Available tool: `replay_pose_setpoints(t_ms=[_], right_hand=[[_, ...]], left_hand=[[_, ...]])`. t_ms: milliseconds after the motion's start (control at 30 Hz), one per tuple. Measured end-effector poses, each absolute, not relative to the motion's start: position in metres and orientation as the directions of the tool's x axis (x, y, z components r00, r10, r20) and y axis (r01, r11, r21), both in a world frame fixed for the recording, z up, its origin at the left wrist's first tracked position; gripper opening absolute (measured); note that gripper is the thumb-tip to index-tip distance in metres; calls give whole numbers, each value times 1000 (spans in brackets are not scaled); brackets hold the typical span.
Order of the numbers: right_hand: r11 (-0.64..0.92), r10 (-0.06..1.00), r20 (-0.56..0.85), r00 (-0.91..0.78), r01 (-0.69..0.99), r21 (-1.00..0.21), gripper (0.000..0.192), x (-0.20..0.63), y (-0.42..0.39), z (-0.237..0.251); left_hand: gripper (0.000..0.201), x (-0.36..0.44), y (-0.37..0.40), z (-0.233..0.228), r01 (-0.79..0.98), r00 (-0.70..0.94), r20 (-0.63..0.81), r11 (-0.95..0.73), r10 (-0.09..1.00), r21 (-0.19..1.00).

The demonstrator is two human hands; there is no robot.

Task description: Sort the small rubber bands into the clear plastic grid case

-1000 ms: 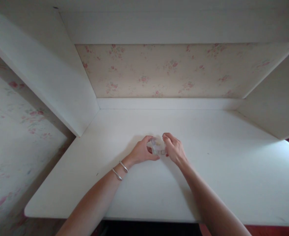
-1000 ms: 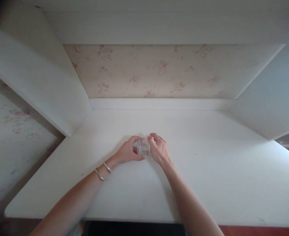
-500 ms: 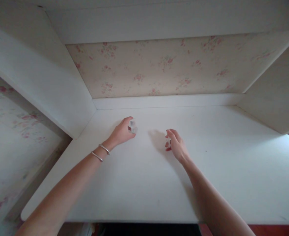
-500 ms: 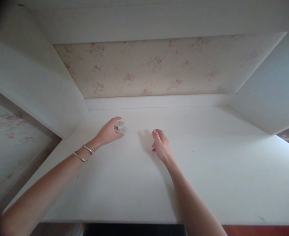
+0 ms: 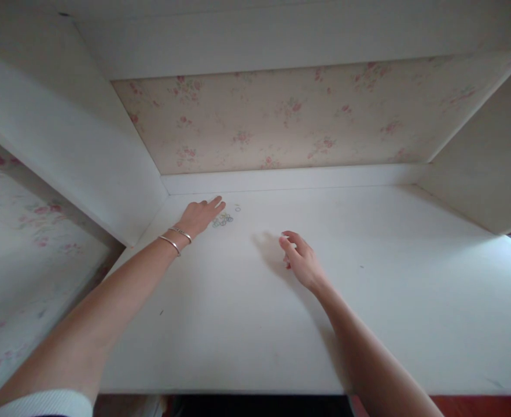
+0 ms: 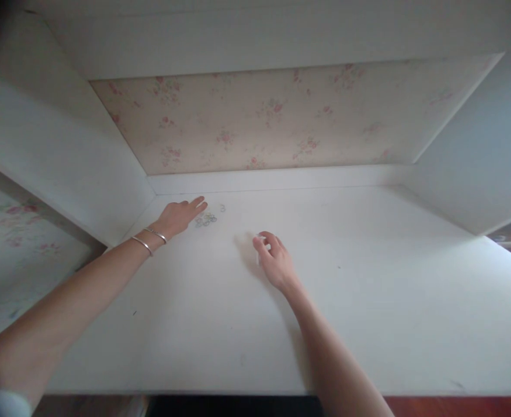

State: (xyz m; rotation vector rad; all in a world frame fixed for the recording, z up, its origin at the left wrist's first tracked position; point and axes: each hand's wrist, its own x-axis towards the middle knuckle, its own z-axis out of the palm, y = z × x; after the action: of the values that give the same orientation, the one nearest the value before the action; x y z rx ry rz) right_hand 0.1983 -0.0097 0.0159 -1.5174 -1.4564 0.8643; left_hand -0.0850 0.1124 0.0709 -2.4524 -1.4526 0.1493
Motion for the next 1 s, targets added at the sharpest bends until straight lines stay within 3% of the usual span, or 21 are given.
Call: replay_pose_setpoints(t_ms=[100,167,300,400,467,567,667,1000], right_hand=[[32,994,75,80,440,-898,47,198,-10,15],[39,993,84,80,448,-893,48,198,-9,15],[71,992,109,61,444,-893,48,194,-11,16],[119,987,154,44,441,-890,49,188,-14,20],[155,981,190,33,457,-876,50,182,-17,22],[195,972,236,18,508,-839,50,174,-23,25],[219,965,264,-5,571,-791,48,170,-27,25],[249,951,305,-46,699,-670,48,164,-34,24]], left_hand=[[68,-86,109,73,866,472,104,-438,876,-239],[68,-84,104,72,908,418,179,-405,891,-106],[75,-67,83,60,851,229,286,-334,931,406],[80,-45,55,45,530,206,239,-313,949,788],[82,-28,33,35,339,193,151,-210,970,917],[81,-5,4,23,144,269,81,-123,960,982],[79,12,-13,16,58,307,78,-101,948,993],[84,15,-24,-1,108,329,26,-65,944,992]])
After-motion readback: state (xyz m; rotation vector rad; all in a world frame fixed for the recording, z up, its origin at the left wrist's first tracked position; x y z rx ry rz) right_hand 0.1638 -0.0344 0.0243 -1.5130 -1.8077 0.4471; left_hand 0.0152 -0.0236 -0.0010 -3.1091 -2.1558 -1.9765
